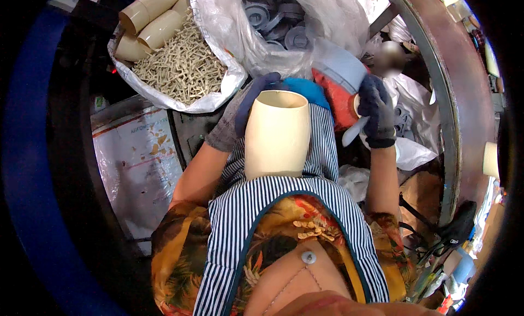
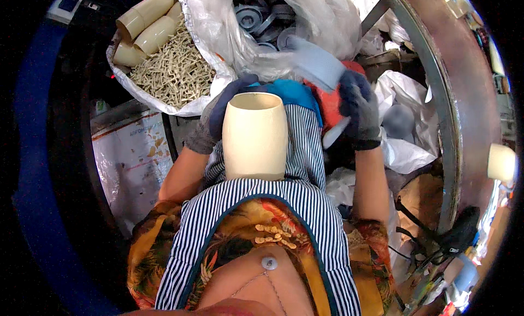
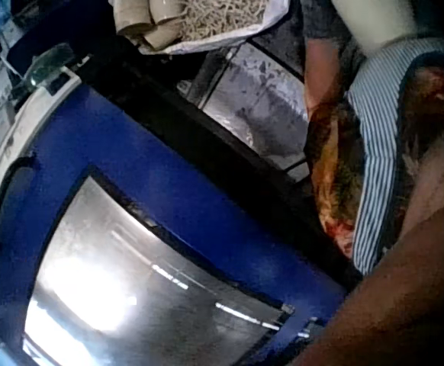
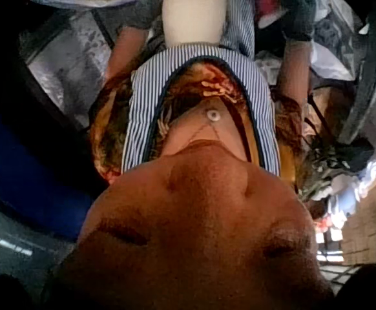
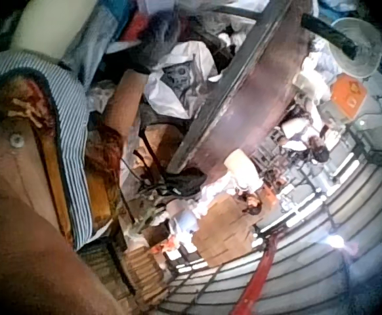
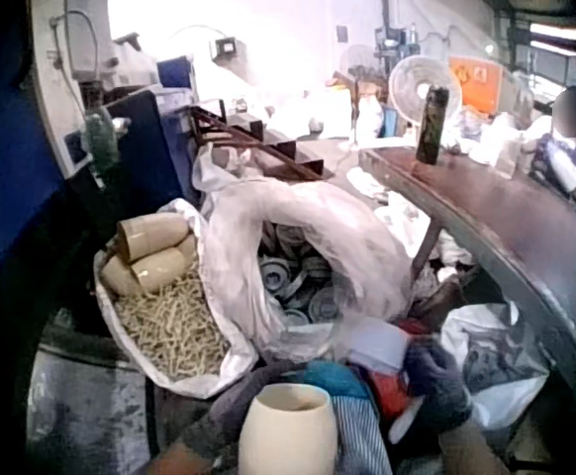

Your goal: The person assembles plastic jugs by hand, picking up the jug body, fitting a plastic ring into a cap component, and attaching the combined lid to the top of the jug before placing it into a large bag.

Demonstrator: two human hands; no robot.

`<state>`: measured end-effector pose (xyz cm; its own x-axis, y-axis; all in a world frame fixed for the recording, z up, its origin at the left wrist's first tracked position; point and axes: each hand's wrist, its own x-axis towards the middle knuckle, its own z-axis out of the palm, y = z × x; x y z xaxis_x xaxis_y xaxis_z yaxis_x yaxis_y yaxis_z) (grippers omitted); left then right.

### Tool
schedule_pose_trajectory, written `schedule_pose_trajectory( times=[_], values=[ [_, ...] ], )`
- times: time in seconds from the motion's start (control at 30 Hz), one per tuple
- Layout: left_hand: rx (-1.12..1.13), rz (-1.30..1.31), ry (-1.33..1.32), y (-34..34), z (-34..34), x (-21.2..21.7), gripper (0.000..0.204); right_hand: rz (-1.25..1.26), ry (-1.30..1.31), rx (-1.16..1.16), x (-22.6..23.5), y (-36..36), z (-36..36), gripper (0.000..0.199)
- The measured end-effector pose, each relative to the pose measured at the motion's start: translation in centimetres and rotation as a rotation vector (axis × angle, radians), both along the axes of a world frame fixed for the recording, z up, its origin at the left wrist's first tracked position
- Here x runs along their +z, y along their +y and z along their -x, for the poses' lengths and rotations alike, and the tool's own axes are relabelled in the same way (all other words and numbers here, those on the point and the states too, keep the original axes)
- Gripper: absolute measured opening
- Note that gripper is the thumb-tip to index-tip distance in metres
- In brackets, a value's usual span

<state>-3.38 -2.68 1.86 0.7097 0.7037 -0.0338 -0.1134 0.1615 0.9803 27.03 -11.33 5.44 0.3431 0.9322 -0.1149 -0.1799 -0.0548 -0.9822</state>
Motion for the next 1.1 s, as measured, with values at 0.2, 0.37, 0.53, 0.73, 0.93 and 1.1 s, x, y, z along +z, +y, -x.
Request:
schedule_pose_trajectory(
  times=[0.2,0.37,0.53,0.73,0.93,1.1],
  values=[
    [0.096,0.759,-0.238,0.8,-0.7,-2.7,0.052,0.294,0.130,0.211,0.7,3.7,5.5,0.028],
    [0.064,0.021,0.067,1.2,-0.6,-3.4,0.052,0.270,0.160,0.273,-0.9,4.6,5.3,0.029],
    [0.019,-0.186,0.104,1.3,-0.9,-2.8,0.050,0.253,0.150,0.280,-1.1,4.9,5.3,0.031],
    [0.074,-0.330,0.184,1.3,-0.7,-1.9,0.053,0.194,0.086,0.264,-2.2,5.2,5.2,0.033],
    [0.021,-0.114,0.158,2.1,-0.8,-0.7,0.061,0.211,-0.084,0.238,-3.4,5.3,4.8,0.032],
    [-0.079,0.053,0.148,3.9,-0.2,-2.0,0.061,0.013,-0.274,0.204,-6.0,5.2,4.9,0.032]
  ],
)
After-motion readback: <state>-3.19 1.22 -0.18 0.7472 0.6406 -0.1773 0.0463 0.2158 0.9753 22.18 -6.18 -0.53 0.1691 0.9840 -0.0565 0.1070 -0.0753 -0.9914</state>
